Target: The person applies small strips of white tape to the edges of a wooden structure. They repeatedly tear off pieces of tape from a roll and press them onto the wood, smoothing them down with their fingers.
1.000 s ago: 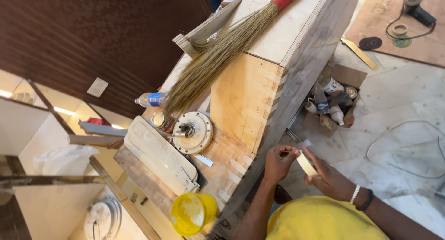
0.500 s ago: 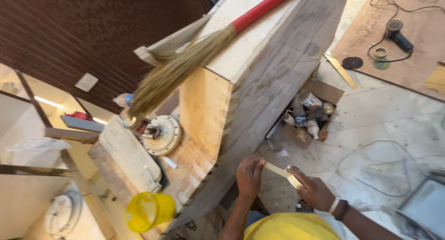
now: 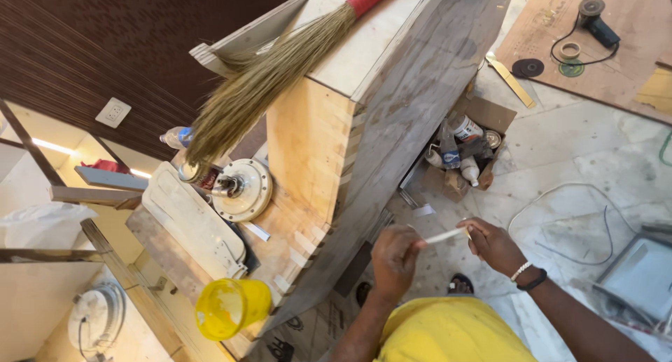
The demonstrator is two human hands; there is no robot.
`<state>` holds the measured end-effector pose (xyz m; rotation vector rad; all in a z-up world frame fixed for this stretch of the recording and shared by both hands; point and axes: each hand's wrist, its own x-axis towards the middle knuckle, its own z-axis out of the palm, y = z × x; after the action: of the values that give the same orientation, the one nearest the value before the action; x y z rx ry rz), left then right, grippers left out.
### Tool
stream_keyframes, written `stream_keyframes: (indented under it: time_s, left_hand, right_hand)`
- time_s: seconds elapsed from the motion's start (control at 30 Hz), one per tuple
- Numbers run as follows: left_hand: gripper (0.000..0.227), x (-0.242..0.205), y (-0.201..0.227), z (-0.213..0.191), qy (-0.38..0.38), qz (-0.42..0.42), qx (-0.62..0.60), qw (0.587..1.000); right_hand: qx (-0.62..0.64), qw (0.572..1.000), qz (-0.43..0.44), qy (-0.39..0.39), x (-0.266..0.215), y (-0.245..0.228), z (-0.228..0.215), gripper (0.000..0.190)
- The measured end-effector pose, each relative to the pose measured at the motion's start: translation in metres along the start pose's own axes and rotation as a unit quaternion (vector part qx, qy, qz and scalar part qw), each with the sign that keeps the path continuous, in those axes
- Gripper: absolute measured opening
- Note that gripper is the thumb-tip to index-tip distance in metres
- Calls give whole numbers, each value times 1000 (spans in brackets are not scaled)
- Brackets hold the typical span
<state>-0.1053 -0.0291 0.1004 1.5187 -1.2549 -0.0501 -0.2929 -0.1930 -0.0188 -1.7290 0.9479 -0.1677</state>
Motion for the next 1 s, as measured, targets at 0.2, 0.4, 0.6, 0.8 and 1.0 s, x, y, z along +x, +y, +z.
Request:
stream_keyframes:
  time_s: [0.2,0.4,0.6,0.8,1.0]
  left_hand:
    - [13,0,-13,-83,37,51,9,998]
    - [14,-37,-43,-141,130,-32,-14,991]
    - [11,-39,-53,-207,285,-88,-20,954]
    - [21,-23,-45,-191,267,-88,-79,956]
    - [22,-25,-30,-181,216,-105,-30,970]
  right_hand:
    - [114,993,-11,8,22,-60,70,34]
    - [129,965,-215,71,74,-24,123,34]
    - [-37,981,-156,-108,69,-1,183,35]
    - [-209,848,-473,-120,89,-145,275,69]
    - [-386,749,-510,-172,148,-180,350,73]
